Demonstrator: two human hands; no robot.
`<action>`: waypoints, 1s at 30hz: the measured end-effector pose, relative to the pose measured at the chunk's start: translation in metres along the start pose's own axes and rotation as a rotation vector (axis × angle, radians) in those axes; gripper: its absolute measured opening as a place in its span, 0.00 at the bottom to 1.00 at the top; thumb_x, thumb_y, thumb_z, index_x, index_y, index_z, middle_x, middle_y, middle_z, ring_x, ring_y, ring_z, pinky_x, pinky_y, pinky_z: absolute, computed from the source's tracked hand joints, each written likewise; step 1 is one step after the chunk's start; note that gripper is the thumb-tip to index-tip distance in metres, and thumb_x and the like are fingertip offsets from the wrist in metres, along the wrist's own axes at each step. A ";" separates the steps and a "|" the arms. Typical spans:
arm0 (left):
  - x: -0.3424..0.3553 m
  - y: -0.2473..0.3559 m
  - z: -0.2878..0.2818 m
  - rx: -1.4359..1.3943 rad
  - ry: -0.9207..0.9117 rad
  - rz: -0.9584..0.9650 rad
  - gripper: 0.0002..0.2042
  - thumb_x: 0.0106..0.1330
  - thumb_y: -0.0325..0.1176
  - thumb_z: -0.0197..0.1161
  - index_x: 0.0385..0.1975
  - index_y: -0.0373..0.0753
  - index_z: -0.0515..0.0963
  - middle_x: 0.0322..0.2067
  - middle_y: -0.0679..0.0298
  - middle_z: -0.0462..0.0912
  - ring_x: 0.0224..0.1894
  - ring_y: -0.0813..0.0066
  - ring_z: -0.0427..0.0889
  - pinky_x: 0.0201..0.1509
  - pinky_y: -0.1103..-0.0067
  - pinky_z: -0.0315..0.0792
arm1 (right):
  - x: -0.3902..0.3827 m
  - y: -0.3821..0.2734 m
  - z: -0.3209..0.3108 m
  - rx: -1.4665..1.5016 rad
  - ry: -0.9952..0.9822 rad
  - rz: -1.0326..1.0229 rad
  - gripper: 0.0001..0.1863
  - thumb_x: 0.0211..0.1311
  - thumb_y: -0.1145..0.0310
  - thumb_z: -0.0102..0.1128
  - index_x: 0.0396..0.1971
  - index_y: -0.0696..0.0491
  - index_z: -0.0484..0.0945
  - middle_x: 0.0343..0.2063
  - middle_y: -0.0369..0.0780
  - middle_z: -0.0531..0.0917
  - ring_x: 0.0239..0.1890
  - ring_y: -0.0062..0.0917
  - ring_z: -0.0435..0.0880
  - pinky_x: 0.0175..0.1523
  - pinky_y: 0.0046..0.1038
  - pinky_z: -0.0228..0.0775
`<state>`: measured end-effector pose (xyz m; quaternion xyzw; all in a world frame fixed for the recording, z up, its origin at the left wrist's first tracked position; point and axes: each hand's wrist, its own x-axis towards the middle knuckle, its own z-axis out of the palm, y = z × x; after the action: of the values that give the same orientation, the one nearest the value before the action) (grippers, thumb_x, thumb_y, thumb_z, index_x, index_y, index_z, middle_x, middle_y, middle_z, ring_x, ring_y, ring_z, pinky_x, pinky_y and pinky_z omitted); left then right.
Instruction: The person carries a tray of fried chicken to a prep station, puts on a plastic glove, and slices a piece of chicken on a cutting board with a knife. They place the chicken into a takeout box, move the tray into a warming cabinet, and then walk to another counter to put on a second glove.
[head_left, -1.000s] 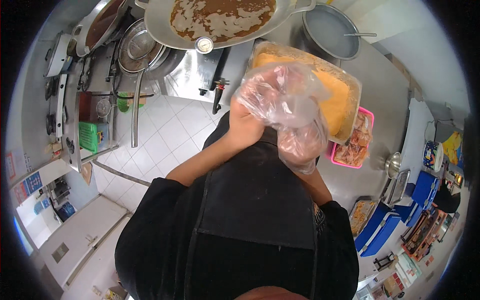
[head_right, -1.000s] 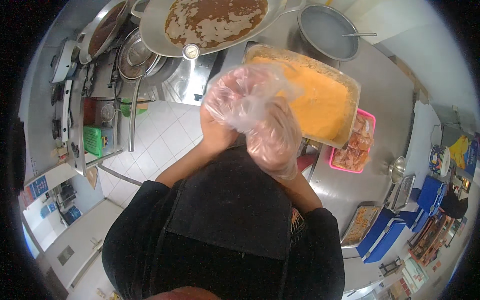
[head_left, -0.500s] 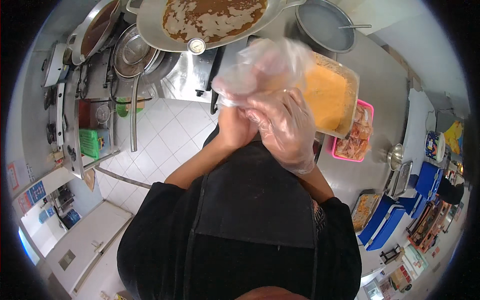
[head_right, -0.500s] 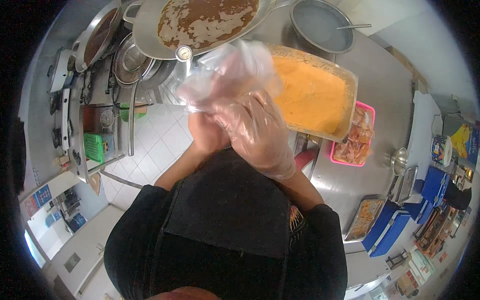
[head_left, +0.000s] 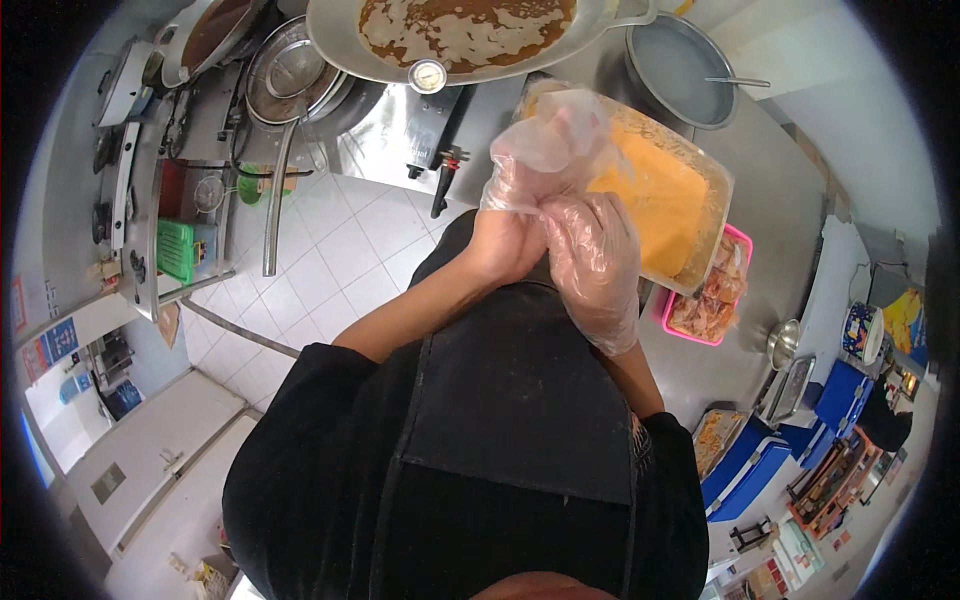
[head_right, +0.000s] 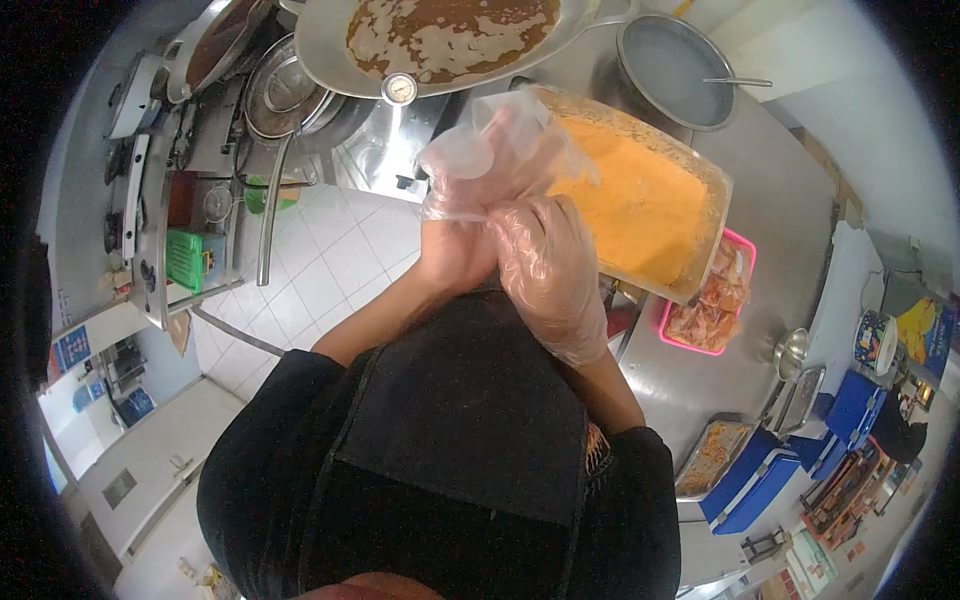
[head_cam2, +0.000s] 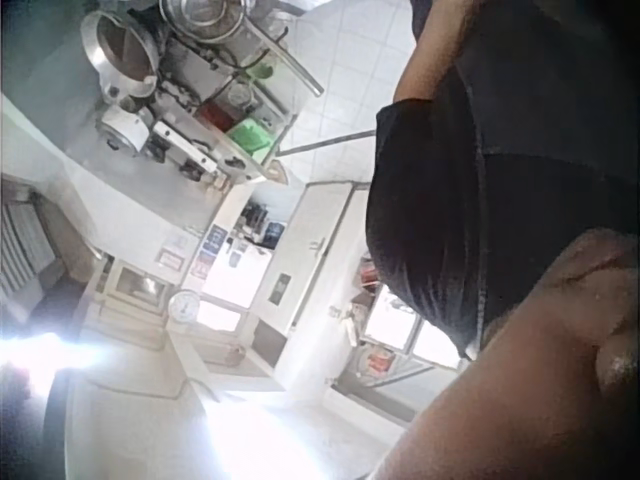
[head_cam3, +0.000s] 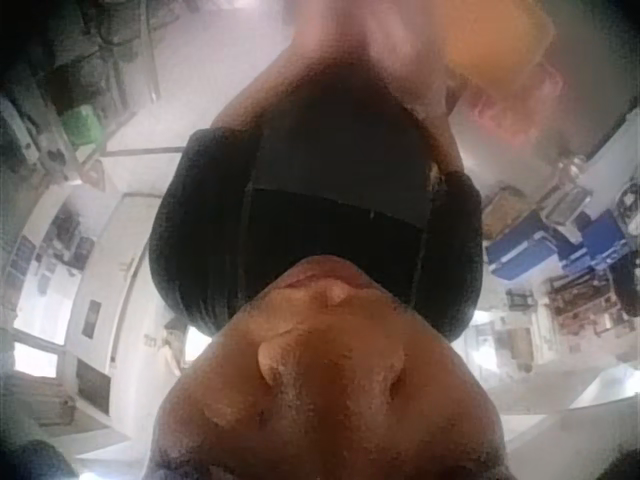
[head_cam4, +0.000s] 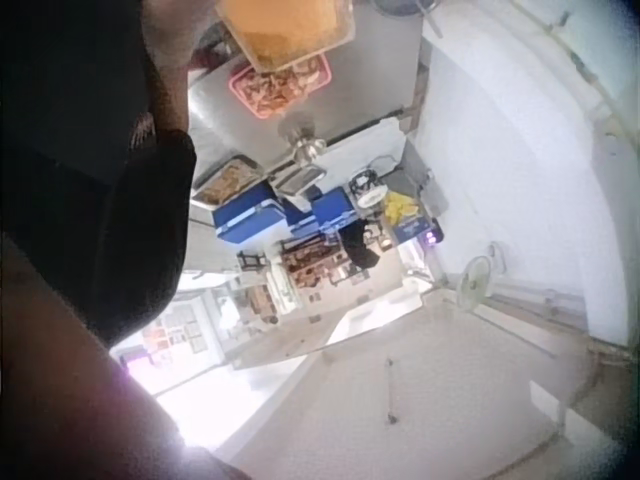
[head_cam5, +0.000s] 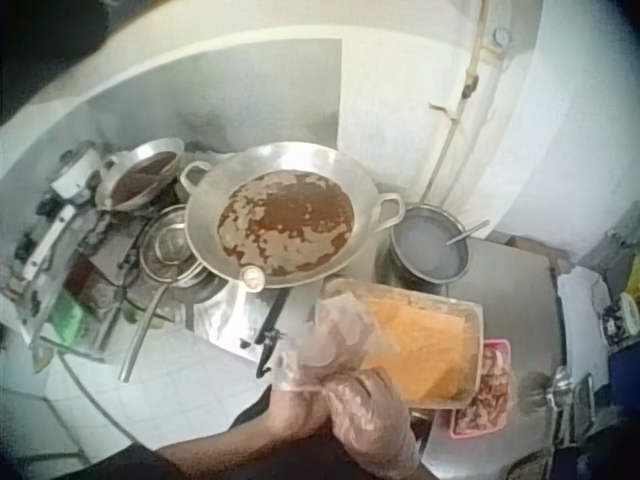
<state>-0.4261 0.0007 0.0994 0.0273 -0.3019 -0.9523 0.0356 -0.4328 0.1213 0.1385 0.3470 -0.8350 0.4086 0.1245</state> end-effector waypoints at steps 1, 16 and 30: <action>0.000 0.001 -0.002 -0.002 0.001 0.001 0.43 0.75 0.67 0.44 0.77 0.38 0.53 0.75 0.53 0.60 0.76 0.54 0.63 0.77 0.57 0.60 | -0.003 0.001 0.002 0.034 -0.010 0.031 0.10 0.55 0.80 0.69 0.37 0.57 0.81 0.35 0.44 0.82 0.38 0.41 0.81 0.42 0.40 0.73; 0.010 0.019 -0.023 -0.015 -0.031 -0.135 0.43 0.75 0.68 0.38 0.81 0.47 0.42 0.79 0.58 0.49 0.80 0.56 0.52 0.80 0.54 0.53 | 0.010 0.001 0.003 0.171 -0.175 0.074 0.06 0.57 0.79 0.63 0.34 0.54 0.81 0.34 0.42 0.78 0.40 0.44 0.77 0.46 0.43 0.71; 0.027 0.024 -0.009 0.081 -0.110 0.015 0.47 0.71 0.76 0.32 0.82 0.49 0.42 0.81 0.52 0.42 0.82 0.52 0.46 0.79 0.48 0.50 | 0.014 0.009 0.005 0.209 -0.225 0.077 0.05 0.59 0.78 0.61 0.35 0.54 0.78 0.33 0.43 0.76 0.41 0.44 0.77 0.47 0.42 0.69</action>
<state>-0.4515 -0.0262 0.1052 -0.0257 -0.3417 -0.9391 0.0249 -0.4487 0.1142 0.1367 0.3693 -0.8092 0.4564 -0.0223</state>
